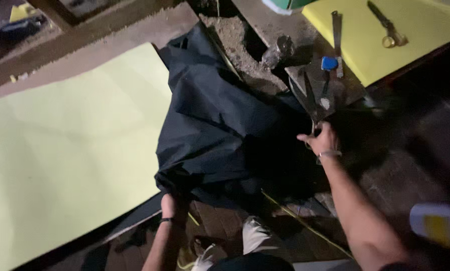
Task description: The person cuts a large piece of black fabric using shears, then measures and cuts a yellow foam sheet using a tape measure, ruler, and utility knife. The person stacks the cut foam pieces and places them on a wooden frame.
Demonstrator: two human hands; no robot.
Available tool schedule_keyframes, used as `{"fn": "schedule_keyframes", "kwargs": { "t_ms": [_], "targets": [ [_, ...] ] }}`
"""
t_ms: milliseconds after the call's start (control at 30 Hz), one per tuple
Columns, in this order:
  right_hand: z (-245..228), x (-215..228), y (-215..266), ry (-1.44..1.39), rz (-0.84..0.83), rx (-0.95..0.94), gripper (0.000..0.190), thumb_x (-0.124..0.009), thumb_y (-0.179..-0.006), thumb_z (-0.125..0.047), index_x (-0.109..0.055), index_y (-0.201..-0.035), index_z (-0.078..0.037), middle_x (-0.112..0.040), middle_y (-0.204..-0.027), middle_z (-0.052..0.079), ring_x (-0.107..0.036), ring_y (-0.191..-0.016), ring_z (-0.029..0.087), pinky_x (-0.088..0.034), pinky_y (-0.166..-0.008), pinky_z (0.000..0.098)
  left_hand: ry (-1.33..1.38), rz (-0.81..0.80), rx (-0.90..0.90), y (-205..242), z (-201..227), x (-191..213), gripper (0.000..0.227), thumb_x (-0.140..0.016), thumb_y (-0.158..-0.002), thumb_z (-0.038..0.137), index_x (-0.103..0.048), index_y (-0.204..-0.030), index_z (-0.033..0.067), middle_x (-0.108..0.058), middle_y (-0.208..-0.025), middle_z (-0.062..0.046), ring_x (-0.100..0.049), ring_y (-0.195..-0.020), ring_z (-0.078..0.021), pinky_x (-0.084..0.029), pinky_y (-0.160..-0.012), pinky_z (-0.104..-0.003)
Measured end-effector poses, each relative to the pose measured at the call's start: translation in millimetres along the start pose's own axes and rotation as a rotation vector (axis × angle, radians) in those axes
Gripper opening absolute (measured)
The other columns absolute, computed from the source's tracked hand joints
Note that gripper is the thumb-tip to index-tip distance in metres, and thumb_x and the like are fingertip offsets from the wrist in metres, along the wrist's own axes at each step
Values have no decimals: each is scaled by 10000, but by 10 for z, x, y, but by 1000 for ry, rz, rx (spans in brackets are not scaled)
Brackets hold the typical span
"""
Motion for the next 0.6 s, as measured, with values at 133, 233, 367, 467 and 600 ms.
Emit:
{"fn": "schedule_keyframes", "kwargs": {
  "t_ms": [133, 233, 367, 467, 600],
  "targets": [
    [82, -619, -553, -73, -61, 50, 768, -884, -690, -200, -542, -1350, -5, -648, -1128, 316, -619, -1006, 497, -509, -821, 557, -1033, 187, -412, 184, 515, -145, 480, -510, -919, 228, -574, -1393, 191, -600, -1423, -62, -554, -1238, -254, -463, -1008, -398],
    [67, -1061, -595, -246, -156, 97, 380, -627, -773, -30, -663, -1147, 29, -746, -1069, 261, -716, -1025, 405, -546, -936, 471, -1222, 247, -443, 386, 687, -125, 500, -502, -907, 229, -574, -1402, 209, -600, -1442, -56, -559, -1274, -253, -469, -1018, -409],
    [50, -1360, -388, -311, -194, 85, 254, -630, -877, -84, -668, -1093, 44, -723, -999, 242, -694, -933, 377, -540, -833, 465, -488, 17, 46, 544, 410, 102, 403, -536, -949, 291, -636, -1332, 210, -663, -1350, -55, -612, -1230, -224, -505, -987, -371],
    [103, -1281, -286, -396, -128, 60, 207, -595, -899, -66, -675, -1066, 27, -713, -923, 186, -674, -841, 337, -531, -795, 469, 48, 2, 259, 600, 311, 98, 343, -582, -944, 292, -660, -1261, 187, -688, -1256, -74, -639, -1146, -242, -515, -926, -372],
    [403, -872, -81, -416, -102, 78, 199, -753, -801, -39, -666, -972, 14, -678, -838, 137, -640, -763, 265, -526, -727, 423, 290, -8, 240, 579, 255, -73, 273, -644, -937, 293, -692, -1167, 155, -723, -1130, -98, -676, -1033, -267, -528, -845, -375]
  ]
}}
Point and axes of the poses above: each hand's wrist, its own y-axis away from the middle knuckle, its own x-axis out of the back of the hand, z = x × y, the point moved 8 cm from there along -y, towards the middle knuckle
